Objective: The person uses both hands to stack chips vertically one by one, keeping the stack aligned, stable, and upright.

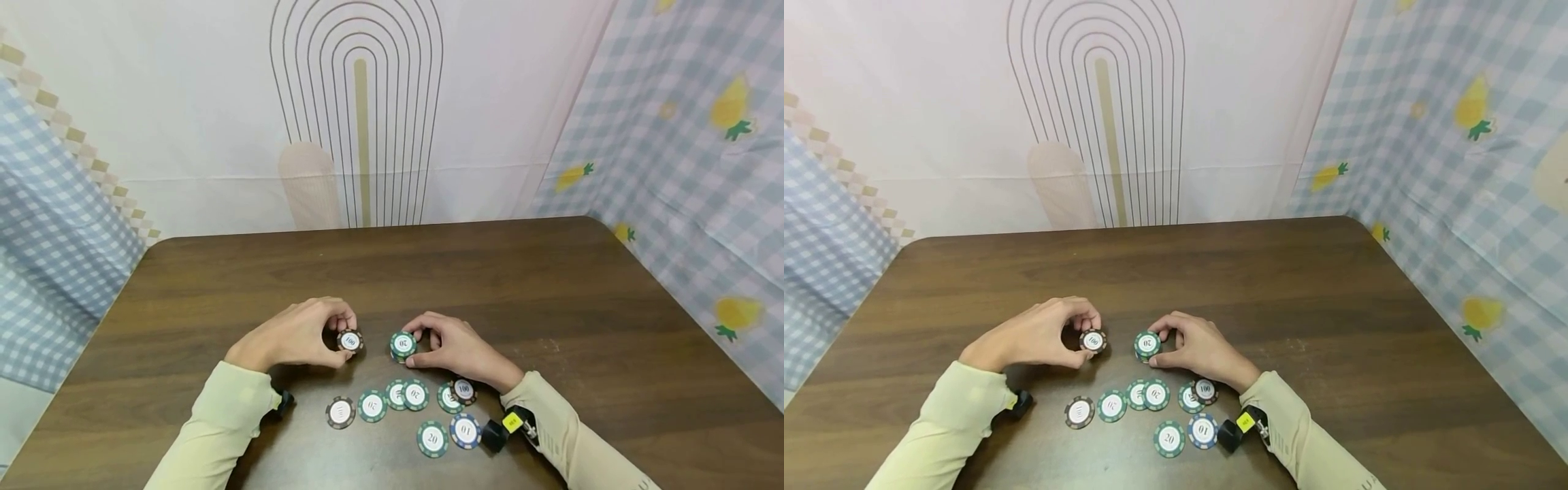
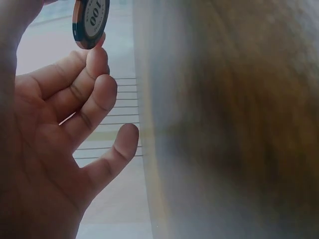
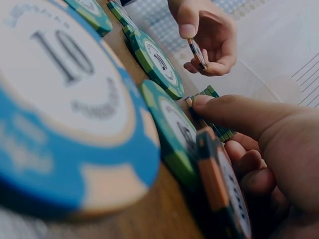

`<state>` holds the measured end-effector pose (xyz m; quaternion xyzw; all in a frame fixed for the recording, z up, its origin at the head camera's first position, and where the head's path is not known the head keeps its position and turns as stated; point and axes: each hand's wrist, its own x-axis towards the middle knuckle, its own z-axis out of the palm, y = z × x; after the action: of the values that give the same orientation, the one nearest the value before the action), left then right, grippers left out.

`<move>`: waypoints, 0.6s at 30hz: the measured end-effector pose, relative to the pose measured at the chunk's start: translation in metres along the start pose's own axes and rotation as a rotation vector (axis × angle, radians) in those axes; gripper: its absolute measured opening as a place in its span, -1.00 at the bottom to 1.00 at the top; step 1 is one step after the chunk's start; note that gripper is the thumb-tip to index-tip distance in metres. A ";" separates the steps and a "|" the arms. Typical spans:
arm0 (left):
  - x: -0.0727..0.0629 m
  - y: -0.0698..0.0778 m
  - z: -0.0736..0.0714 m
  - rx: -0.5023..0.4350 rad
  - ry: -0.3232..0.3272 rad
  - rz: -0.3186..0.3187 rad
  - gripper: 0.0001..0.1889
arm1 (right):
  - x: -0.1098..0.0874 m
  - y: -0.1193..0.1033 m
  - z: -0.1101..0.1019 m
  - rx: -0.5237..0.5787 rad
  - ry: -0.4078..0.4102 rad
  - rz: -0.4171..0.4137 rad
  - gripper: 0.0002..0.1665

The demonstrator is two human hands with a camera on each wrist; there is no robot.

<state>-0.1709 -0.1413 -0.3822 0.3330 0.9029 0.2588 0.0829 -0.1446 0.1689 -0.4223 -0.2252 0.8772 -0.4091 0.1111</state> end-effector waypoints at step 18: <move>0.005 0.007 0.006 -0.047 0.041 0.011 -0.66 | 0.000 -0.001 -0.001 -0.007 -0.001 -0.001 -0.54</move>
<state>-0.1688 -0.1312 -0.3837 0.3304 0.8962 0.2874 0.0707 -0.1445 0.1694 -0.4212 -0.2262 0.8785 -0.4059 0.1108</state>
